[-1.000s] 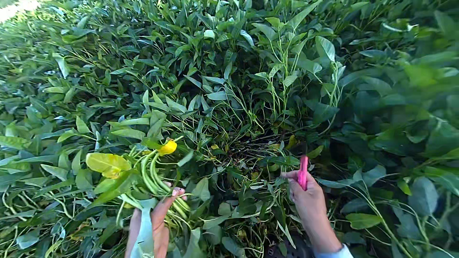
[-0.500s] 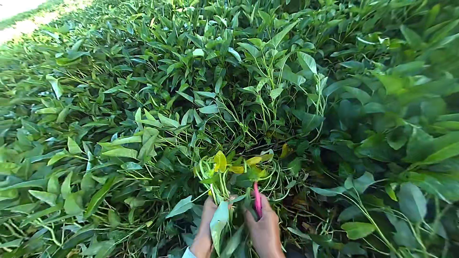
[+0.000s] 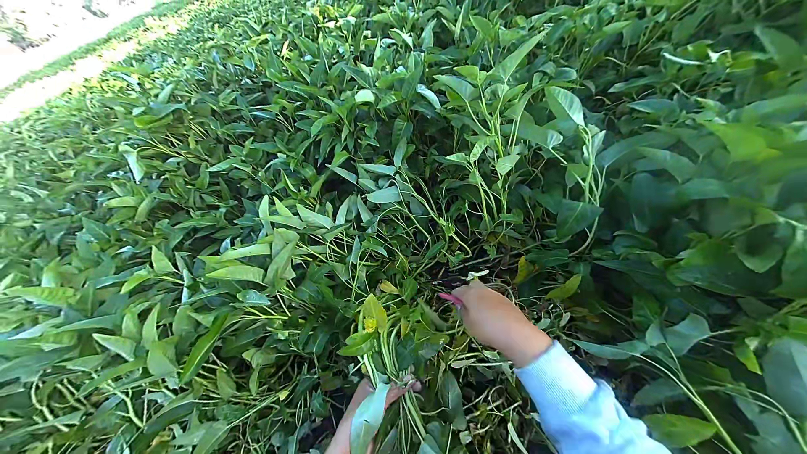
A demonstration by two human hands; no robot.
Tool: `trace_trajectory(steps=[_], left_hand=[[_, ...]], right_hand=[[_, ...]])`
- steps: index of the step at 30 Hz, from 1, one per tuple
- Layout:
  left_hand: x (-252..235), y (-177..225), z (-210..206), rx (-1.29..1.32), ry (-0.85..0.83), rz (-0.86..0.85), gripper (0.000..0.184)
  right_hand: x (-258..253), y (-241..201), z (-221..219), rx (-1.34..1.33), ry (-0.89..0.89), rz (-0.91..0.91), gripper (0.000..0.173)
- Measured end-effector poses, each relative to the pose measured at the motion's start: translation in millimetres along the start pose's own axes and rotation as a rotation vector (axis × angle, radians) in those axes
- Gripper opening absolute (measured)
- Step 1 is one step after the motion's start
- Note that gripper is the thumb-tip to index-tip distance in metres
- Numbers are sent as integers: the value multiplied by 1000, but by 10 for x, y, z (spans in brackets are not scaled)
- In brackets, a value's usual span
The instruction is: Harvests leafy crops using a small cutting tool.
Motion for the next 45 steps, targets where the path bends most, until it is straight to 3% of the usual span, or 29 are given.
trace_trajectory(steps=[4,7,11,16,20,24,26,28,31,32,34,38,39,41,45], left_hand=[[47,-2,-54,36,29,15,18],[76,-19,10,31,41,13,15],[119,-46,94,64,62,17,15],[107,11,88,26,88,27,12],[144,-2,112,16,101,29,11],[189,30,154,17,73,17,13],[240,89,335,25,38,-27,17],[312,151,673,76,-44,-101,13],[406,408,1113,98,-266,-264,11],[439,532,1181,82,-339,-321,14],[525,751,1221,62,-422,-402,25],[688,836,1334,-22,-443,-389,18],[695,828,1338,-49,-443,-391,17],[692,837,1304,-68,-414,-400,14],[717,914,1164,-69,-370,-466,12]], right_hand=[[-318,-199,-224,231,-162,-42,35],[-328,-174,-230,236,-138,-98,37],[-179,-77,-270,158,-165,-15,37],[-144,20,-293,213,-159,-122,38],[-206,-165,-334,167,-188,28,39],[-323,-238,-479,225,-262,-46,37],[-260,-71,-341,12,-163,11,39],[-42,213,-141,-455,83,105,37],[246,624,-23,-975,453,-5,16],[297,682,-65,-1061,446,-53,13],[372,599,-242,-1102,296,-69,22],[372,53,-732,-936,0,22,46],[351,-28,-822,-914,48,38,48],[336,-63,-886,-949,336,93,41],[474,343,-608,-869,919,47,26]])
Point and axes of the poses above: each hand's wrist, its own x-axis away from the middle knuckle, its own z-axis out of the back of the hand, y = z × x, the point moved 3 cm from there along -x, towards the middle knuckle, and after that the axes turned 4 degrees about -z, right-handed, at the moved point
